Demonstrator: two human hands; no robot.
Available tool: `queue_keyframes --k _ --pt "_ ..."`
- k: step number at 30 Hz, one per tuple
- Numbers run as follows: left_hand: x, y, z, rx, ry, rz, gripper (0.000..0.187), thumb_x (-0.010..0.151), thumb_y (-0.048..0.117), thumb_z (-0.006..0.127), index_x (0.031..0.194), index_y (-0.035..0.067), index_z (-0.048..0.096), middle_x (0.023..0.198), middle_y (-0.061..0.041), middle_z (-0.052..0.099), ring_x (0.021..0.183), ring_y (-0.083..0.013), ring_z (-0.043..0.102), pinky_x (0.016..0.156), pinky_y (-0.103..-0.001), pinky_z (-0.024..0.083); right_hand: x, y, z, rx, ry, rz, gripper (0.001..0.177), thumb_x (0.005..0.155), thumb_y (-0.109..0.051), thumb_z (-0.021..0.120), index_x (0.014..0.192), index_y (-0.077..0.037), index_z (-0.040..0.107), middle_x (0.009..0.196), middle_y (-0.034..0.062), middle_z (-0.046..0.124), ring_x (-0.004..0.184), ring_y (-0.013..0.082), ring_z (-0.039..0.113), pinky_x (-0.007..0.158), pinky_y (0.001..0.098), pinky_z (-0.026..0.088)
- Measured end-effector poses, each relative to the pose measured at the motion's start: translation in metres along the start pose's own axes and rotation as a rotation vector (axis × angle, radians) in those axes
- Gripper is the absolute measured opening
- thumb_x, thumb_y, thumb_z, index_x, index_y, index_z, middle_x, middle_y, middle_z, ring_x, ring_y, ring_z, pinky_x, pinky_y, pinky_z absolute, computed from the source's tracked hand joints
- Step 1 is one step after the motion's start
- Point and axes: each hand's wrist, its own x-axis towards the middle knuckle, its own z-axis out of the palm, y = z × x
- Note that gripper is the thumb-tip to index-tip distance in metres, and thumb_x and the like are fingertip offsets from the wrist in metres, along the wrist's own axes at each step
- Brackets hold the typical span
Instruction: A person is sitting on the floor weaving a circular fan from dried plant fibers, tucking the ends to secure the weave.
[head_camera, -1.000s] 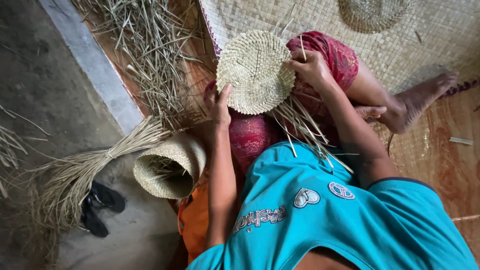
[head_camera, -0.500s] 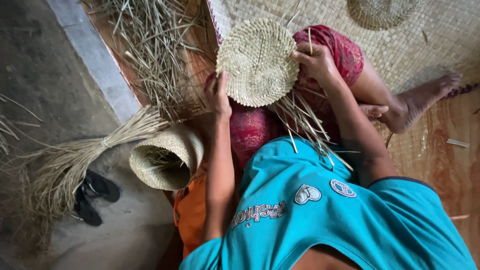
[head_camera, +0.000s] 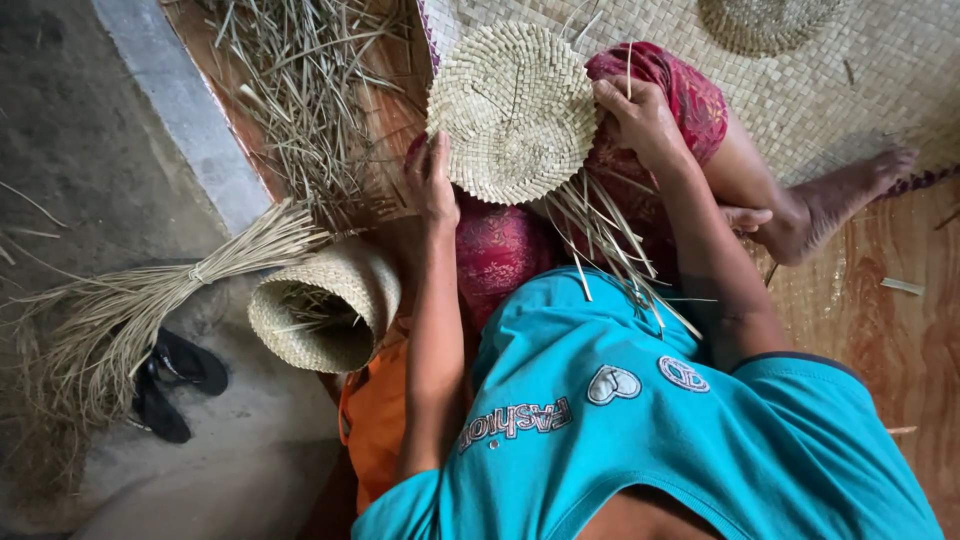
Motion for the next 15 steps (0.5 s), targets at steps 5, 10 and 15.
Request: queue_keyframes --k 5,10,15 --pt "-0.011 0.031 0.008 0.100 0.010 0.175 0.030 0.096 0.029 0.065 0.103 0.001 0.075 0.098 -0.010 0.076 0.091 -0.0203 0.072 0.084 -0.030 0.060 -0.001 -0.003 0.000 -0.111 0.036 -0.011 0.029 0.105 -0.032 0.063 0.121 -0.009 0.070 0.080 -0.0005 0.062 0.050 0.0037 0.041 0.041 0.0201 0.031" --pt "-0.012 0.024 0.016 0.097 0.169 0.153 0.037 0.091 0.035 0.081 0.106 0.001 0.076 0.104 -0.021 0.072 0.107 -0.0290 0.070 0.099 -0.045 0.055 0.011 0.021 0.001 0.135 0.075 -0.060 0.027 0.096 -0.012 0.076 0.119 -0.001 0.067 0.069 0.0080 0.057 0.041 0.0067 0.048 0.032 0.0193 0.036" --pt "-0.011 0.000 0.013 -0.006 0.137 0.068 0.036 0.095 0.036 0.079 0.106 0.001 0.077 0.108 -0.021 0.073 0.109 -0.0252 0.067 0.101 -0.042 0.054 0.013 0.025 0.000 0.210 0.066 -0.054 0.021 0.096 -0.007 0.074 0.115 -0.004 0.068 0.066 0.0049 0.054 0.040 0.0029 0.044 0.031 0.0149 0.033"
